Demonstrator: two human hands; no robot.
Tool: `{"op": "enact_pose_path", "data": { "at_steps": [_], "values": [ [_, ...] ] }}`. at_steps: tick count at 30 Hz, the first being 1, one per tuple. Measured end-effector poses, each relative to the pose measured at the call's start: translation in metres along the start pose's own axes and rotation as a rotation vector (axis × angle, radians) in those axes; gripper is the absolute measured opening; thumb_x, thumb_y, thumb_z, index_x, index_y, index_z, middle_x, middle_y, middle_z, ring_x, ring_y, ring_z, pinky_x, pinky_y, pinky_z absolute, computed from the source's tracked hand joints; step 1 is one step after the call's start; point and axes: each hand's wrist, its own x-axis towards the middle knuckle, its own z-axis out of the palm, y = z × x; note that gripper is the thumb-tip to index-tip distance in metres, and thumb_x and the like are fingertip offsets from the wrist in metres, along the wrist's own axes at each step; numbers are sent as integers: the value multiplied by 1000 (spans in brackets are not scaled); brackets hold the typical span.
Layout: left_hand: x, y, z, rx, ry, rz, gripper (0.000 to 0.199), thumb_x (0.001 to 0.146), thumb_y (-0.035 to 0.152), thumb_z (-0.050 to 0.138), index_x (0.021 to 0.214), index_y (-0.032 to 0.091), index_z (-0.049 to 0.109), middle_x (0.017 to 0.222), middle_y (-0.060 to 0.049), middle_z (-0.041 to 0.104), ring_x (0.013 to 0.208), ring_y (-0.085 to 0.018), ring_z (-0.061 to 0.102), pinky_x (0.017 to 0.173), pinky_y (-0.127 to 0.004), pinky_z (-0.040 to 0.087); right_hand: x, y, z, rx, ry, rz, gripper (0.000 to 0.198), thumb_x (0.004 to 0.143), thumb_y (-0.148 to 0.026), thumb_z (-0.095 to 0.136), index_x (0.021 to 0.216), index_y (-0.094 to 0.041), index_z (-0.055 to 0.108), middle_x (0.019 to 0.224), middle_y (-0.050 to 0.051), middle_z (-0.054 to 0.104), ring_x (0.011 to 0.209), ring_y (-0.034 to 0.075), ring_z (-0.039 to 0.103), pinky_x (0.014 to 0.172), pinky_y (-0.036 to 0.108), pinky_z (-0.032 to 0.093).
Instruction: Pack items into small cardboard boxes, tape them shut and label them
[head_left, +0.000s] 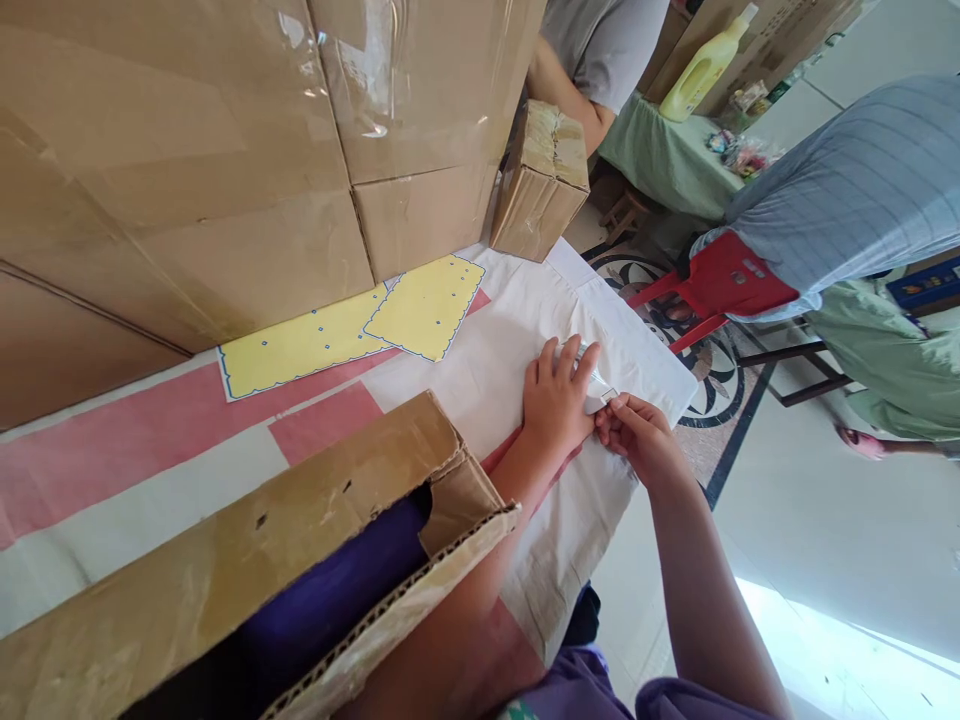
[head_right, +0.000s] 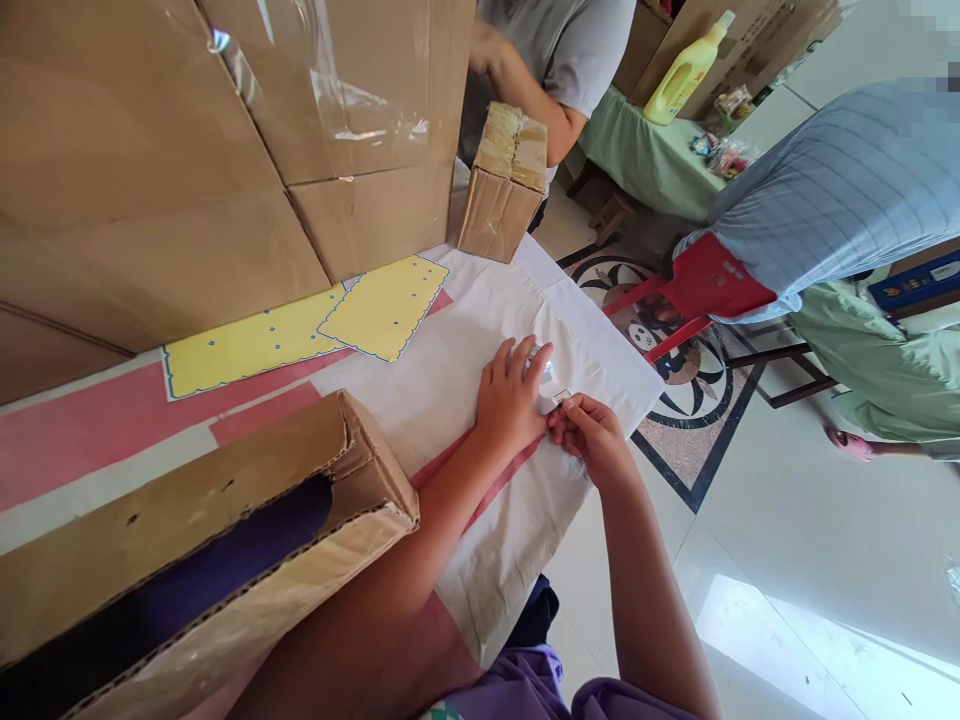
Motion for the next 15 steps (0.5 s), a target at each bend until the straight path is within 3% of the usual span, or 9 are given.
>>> {"op": "enact_pose_path", "data": {
  "at_steps": [15],
  "values": [
    [0,1,-1,11,-18,-2,73,89,53,62,153,25,40,163,-6,40,149,-34,33,111,-44,42,-2,-3,-1,11,-10,36,37,73,-52,85,71,-20,65,69,3,65,55,11,54,44,23,29]
  ]
}}
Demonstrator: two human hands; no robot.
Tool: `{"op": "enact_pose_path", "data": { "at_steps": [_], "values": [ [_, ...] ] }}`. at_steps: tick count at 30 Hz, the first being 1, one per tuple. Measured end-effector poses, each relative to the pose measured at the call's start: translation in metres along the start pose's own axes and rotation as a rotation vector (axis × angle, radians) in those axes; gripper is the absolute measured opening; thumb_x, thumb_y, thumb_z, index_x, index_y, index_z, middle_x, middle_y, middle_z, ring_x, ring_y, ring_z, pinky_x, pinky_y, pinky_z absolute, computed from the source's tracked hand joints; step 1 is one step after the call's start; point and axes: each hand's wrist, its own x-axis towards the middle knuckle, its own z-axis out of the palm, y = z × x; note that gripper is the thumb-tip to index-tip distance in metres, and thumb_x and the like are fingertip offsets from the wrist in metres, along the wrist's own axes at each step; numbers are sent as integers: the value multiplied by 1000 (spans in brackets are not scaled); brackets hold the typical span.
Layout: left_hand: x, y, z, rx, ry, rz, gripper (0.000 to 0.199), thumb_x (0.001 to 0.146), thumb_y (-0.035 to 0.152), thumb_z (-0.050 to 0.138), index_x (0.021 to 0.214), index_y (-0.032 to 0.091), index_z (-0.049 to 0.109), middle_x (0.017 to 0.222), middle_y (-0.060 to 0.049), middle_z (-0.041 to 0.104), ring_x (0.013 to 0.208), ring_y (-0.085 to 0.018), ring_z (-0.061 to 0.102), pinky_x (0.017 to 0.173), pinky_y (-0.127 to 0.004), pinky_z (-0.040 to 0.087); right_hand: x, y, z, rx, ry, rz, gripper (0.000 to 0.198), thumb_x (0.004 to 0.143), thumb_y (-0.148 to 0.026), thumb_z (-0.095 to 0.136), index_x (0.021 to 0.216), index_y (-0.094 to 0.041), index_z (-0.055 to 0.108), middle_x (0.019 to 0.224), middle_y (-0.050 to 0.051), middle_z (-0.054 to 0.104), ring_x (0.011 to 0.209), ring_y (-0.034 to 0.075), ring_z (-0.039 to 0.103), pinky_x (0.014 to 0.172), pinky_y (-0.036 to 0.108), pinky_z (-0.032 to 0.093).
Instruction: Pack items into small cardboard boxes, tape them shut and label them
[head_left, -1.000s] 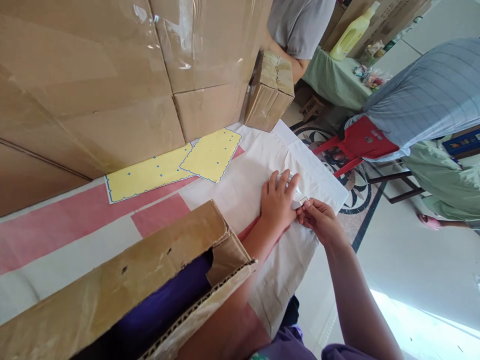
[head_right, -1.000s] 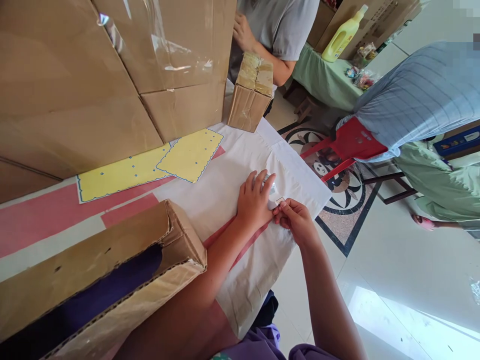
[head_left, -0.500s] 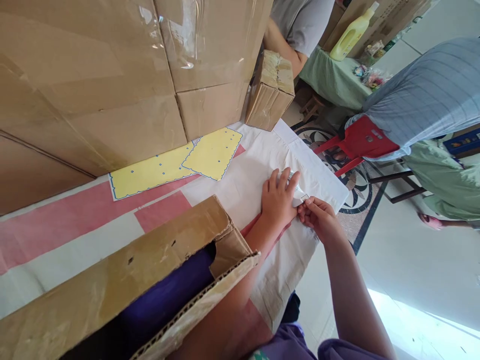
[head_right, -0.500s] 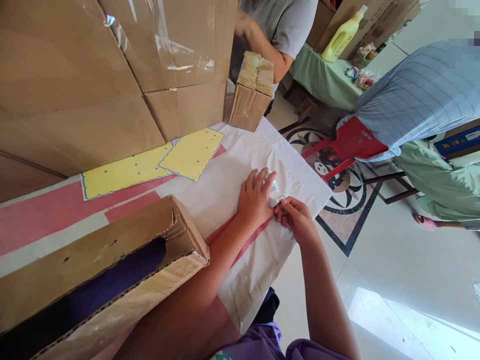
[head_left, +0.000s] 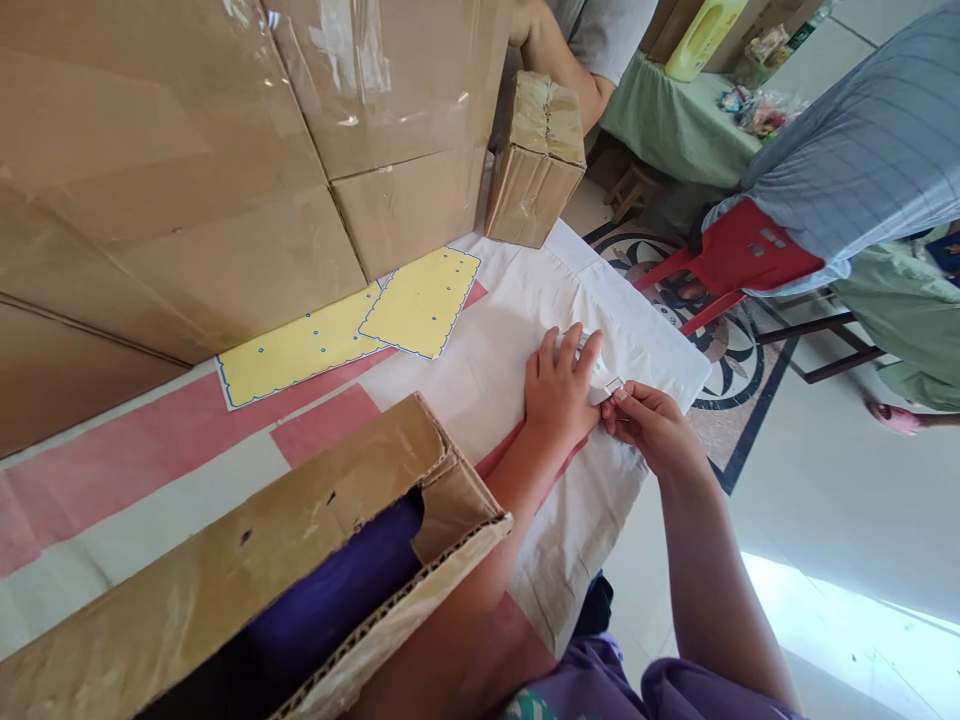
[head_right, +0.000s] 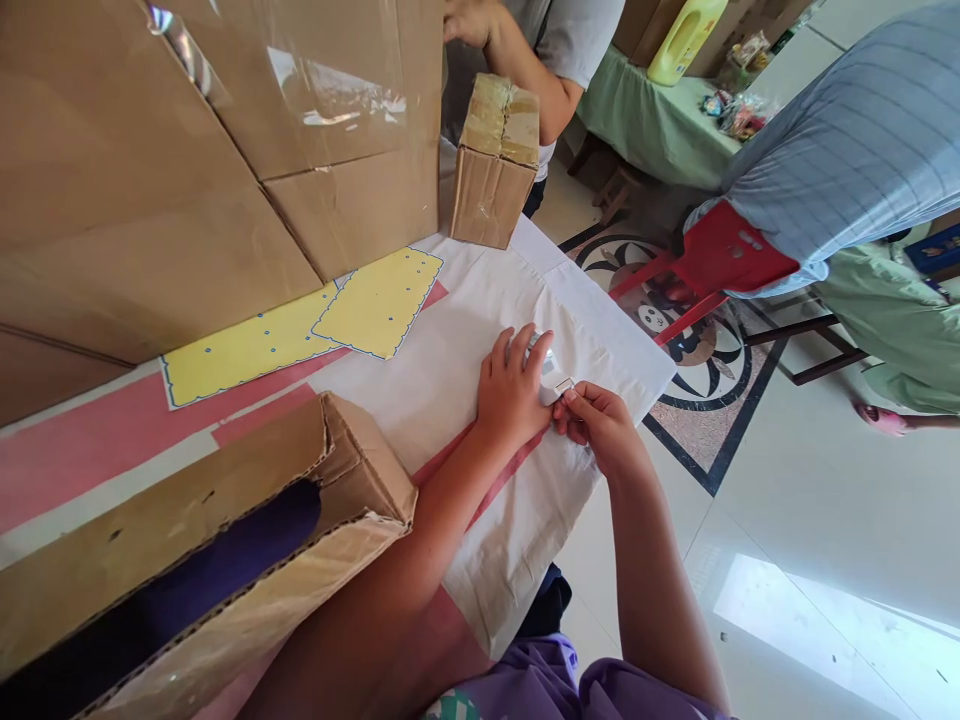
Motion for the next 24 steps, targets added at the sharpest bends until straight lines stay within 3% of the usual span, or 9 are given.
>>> {"op": "enact_pose_path", "data": {
  "at_steps": [10,24],
  "values": [
    [-1,-1,4,19,45,6,70,91,54,59,152,25,42,162,-6,42,148,-32,35,109,-42,43,7,8,-3,132,-27,-22,35,76,-48,82,71,-18,64,64,3,67,48,13,57,37,20,29],
    [0,0,3,16,46,2,72,89,55,62,152,25,43,161,-6,43,147,-32,36,111,-42,43,4,5,-1,122,-19,-26,37,76,-49,83,72,-18,65,64,2,66,49,10,56,39,18,32]
  ]
}}
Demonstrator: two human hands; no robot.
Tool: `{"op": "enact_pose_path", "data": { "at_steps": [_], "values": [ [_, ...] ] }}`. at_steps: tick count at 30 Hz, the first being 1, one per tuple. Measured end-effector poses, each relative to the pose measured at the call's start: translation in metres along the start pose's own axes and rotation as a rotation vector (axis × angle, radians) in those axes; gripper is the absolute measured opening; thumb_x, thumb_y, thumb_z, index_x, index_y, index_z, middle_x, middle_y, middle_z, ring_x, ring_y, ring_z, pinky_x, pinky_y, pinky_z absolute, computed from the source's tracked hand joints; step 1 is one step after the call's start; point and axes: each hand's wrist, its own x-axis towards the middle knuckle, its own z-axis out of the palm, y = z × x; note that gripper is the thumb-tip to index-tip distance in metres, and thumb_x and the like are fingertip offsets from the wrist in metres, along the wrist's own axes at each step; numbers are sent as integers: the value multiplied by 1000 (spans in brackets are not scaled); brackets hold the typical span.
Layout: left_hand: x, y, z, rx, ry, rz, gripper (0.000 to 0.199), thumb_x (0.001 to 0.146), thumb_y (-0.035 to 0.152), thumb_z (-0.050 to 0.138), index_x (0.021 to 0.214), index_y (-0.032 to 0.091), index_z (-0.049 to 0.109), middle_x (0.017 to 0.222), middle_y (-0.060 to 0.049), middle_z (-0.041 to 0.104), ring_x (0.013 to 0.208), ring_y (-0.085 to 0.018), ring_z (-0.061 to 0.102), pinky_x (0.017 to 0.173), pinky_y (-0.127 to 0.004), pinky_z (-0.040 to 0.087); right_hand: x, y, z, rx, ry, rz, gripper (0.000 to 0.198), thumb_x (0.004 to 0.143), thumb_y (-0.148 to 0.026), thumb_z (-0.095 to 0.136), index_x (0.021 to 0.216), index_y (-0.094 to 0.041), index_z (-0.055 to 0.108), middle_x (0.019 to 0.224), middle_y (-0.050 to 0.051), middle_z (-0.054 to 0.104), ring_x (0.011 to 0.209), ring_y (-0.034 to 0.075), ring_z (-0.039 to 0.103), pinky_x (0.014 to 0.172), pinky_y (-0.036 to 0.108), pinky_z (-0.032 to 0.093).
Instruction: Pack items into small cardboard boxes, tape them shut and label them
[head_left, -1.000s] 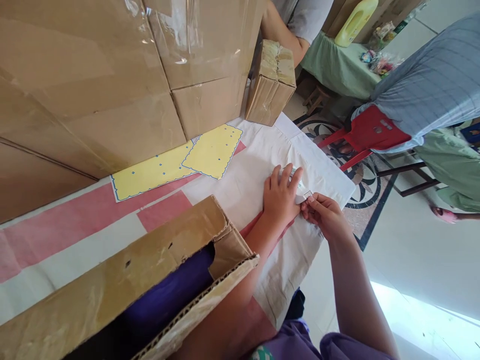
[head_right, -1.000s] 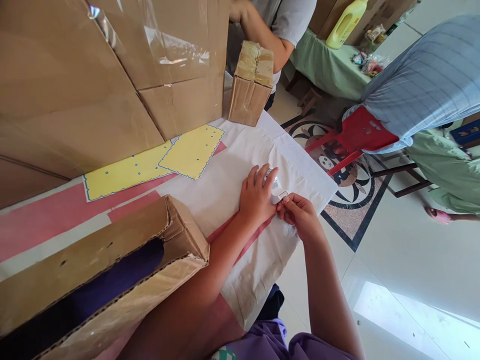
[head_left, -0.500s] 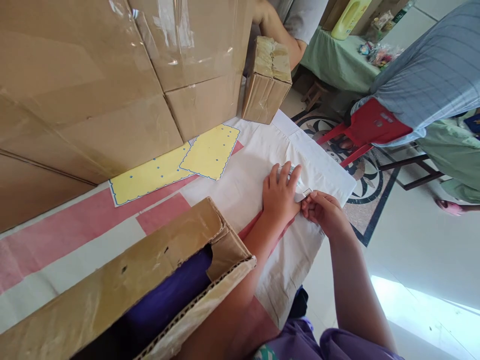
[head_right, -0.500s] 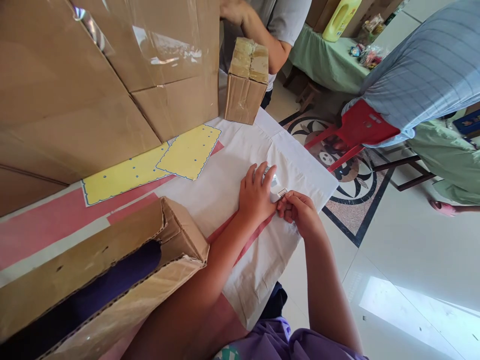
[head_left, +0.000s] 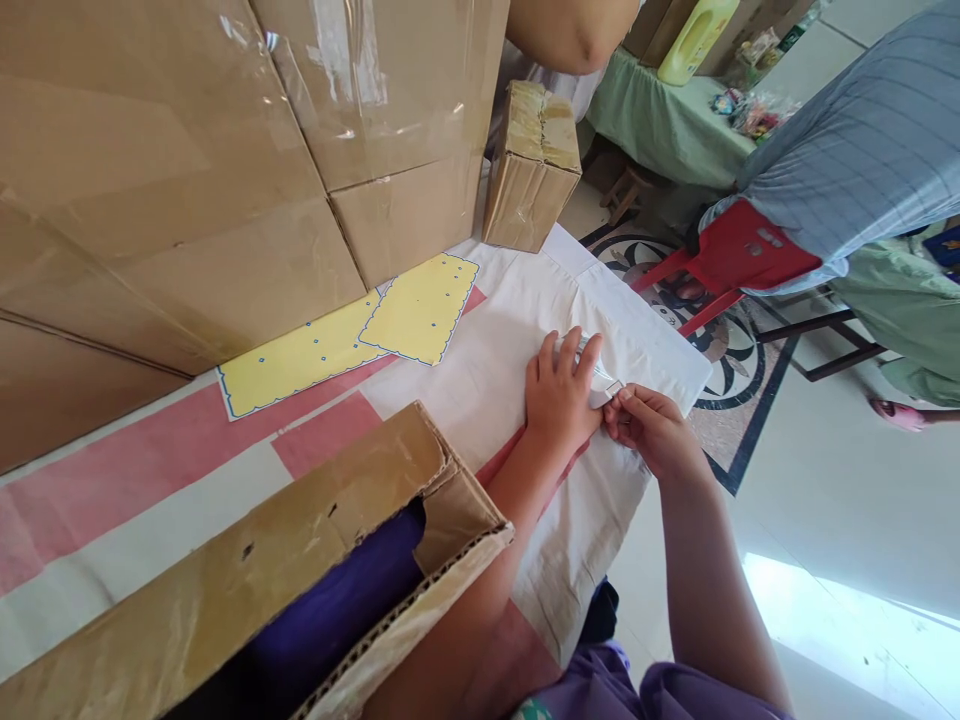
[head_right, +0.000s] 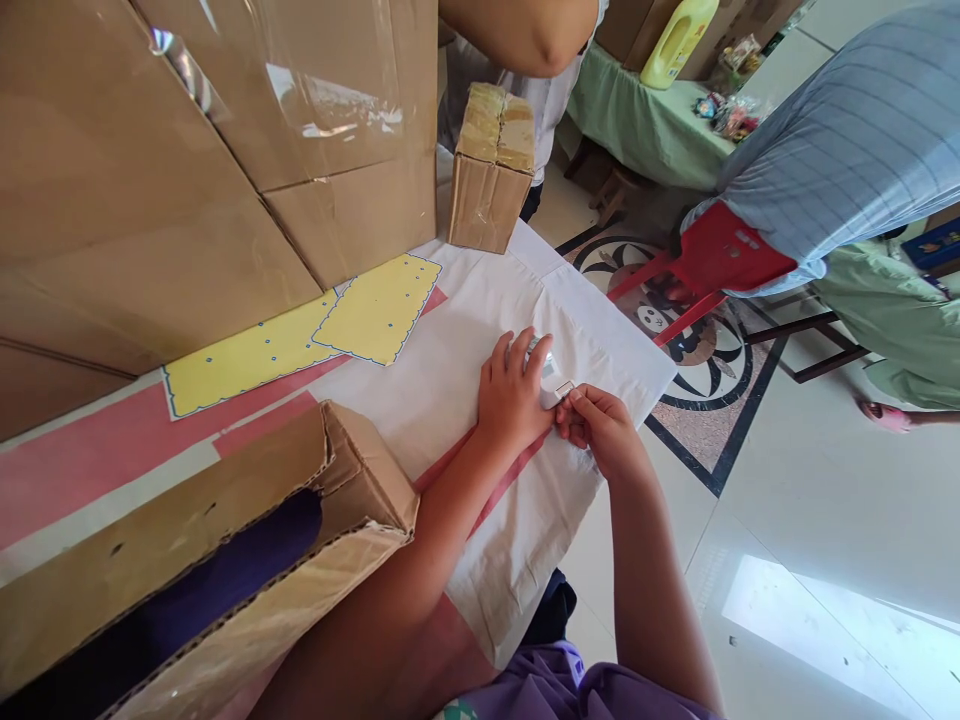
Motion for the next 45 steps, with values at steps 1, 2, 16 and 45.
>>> {"op": "enact_pose_path", "data": {
  "at_steps": [1,2,16,45],
  "values": [
    [0,0,0,-4,2,0,71,90,54,61,151,25,43,160,-6,43,147,-31,37,111,-42,43,0,1,0,0,-1,-4,36,77,-48,83,71,-18,64,64,2,66,49,10,56,39,18,31],
    [0,0,0,-9,5,1,70,90,54,61,151,25,43,160,-6,44,147,-31,37,111,-43,43,1,2,-1,-2,-2,-8,35,78,-48,82,71,-18,64,64,2,66,49,10,56,39,18,31],
    [0,-1,2,-49,8,0,74,87,54,65,151,23,42,160,-7,44,147,-32,36,112,-44,41,-1,4,-4,-77,-26,-35,33,81,-46,81,72,-18,65,66,2,65,50,9,52,43,20,30],
    [-1,0,2,-23,-7,3,73,89,51,63,153,24,41,160,-8,43,148,-33,35,112,-44,43,2,6,-7,-49,-45,-23,36,83,-49,78,74,-18,62,65,1,63,51,10,56,38,18,32]
  ]
}}
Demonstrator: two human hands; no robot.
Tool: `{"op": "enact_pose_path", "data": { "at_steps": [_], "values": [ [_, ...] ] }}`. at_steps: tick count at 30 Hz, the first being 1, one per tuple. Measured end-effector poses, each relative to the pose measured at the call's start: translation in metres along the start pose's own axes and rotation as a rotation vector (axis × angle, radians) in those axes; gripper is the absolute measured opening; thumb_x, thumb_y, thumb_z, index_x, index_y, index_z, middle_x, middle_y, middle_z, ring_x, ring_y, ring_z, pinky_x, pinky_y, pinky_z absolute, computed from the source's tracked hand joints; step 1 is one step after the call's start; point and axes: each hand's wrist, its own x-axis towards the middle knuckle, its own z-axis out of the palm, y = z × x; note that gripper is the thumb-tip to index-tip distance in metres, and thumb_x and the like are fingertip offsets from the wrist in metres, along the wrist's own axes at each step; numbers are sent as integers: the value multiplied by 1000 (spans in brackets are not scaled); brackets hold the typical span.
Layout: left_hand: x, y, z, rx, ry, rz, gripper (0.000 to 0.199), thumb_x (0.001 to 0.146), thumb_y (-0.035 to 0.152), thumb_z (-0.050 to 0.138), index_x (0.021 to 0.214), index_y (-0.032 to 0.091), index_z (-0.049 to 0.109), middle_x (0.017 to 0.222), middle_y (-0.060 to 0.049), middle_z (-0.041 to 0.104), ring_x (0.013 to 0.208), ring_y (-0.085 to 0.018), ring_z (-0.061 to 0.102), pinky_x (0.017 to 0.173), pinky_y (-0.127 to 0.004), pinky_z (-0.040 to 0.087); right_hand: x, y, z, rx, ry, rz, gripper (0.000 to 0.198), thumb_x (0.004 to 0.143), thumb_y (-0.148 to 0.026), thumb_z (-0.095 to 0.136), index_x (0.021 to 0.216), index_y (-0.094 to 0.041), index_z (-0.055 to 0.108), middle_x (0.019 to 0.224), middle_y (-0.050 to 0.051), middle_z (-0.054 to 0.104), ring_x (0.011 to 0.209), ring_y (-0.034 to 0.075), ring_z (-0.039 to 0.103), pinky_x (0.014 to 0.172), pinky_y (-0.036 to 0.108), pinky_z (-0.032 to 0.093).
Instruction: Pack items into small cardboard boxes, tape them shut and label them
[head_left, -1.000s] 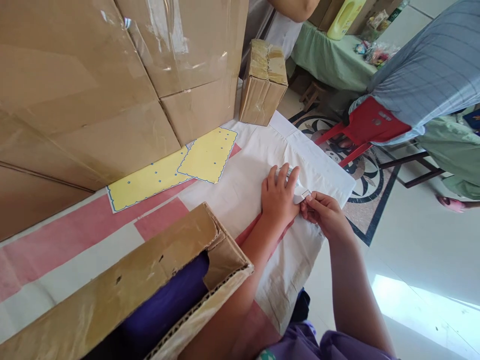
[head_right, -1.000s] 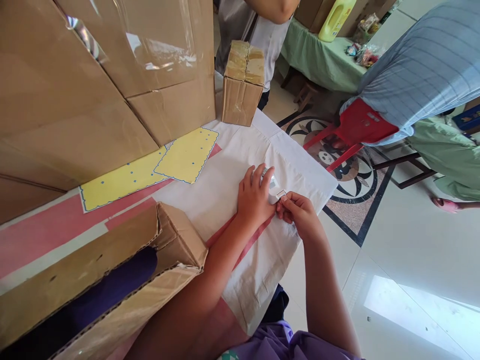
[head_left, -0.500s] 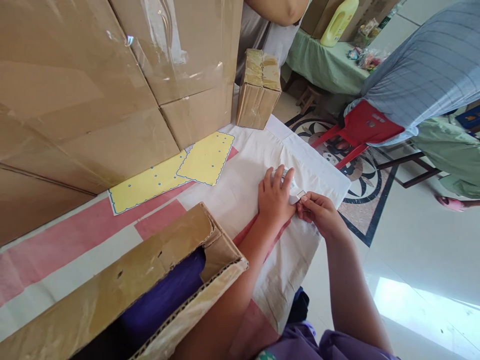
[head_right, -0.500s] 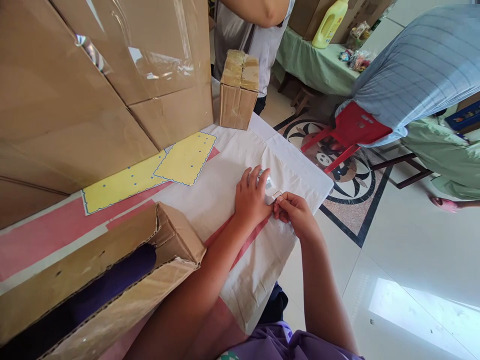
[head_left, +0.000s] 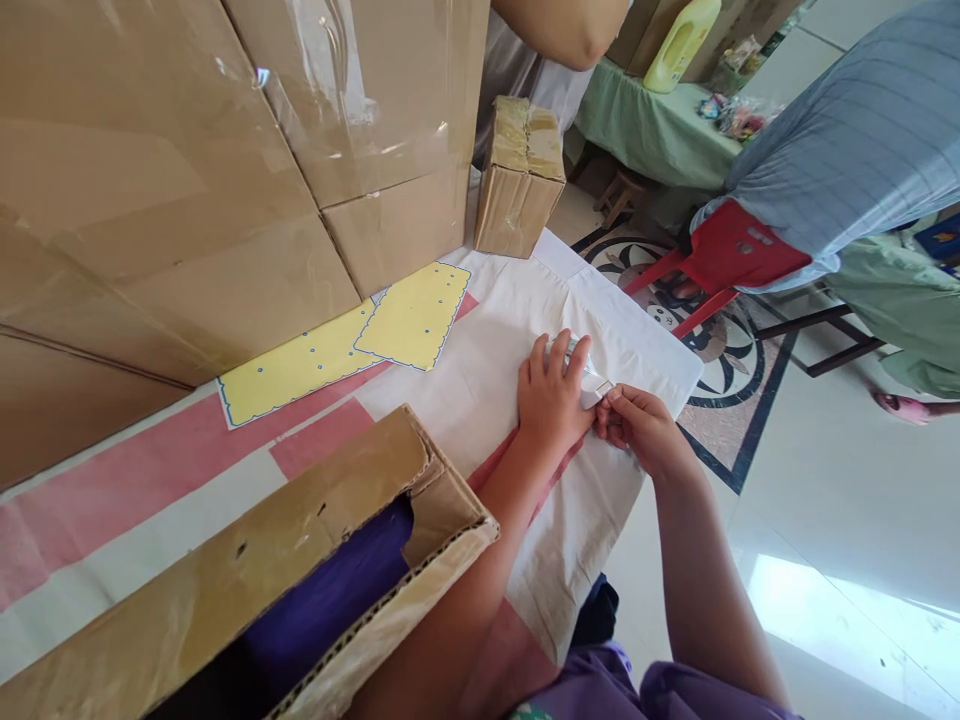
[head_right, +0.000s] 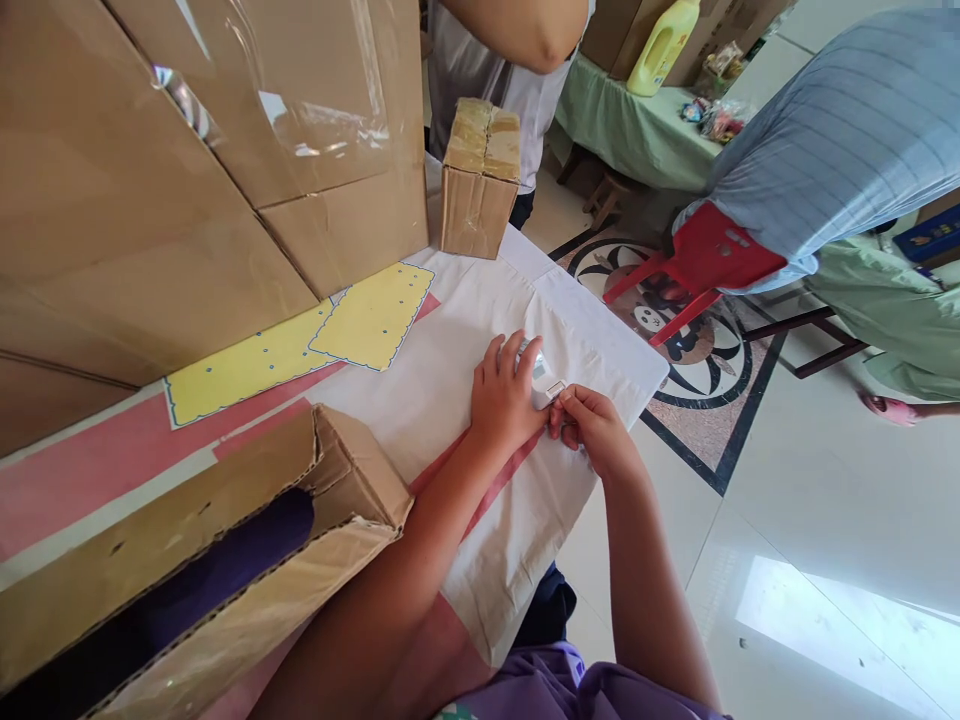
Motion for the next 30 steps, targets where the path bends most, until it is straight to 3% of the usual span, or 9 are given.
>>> {"op": "enact_pose_path", "data": {
  "at_steps": [16,25,30],
  "values": [
    [-2,-1,1,7,46,27,81,82,52,71,151,22,42,158,-11,46,146,-32,39,112,-44,44,-3,4,10,-173,44,-98,48,80,-66,70,75,-21,53,59,-3,59,43,8,50,35,19,31],
    [-6,1,-1,-19,29,14,86,79,52,74,152,21,40,158,-13,44,146,-33,39,113,-46,44,-2,10,9,-201,45,-148,40,81,-54,64,66,-20,50,50,-2,61,30,5,39,33,18,23],
    [-6,6,-5,-15,37,7,90,74,48,78,152,21,41,157,-16,46,146,-34,41,113,-46,47,-2,5,10,-167,33,-197,34,71,-51,63,63,-21,50,47,-4,54,37,11,52,32,19,27]
  ]
}}
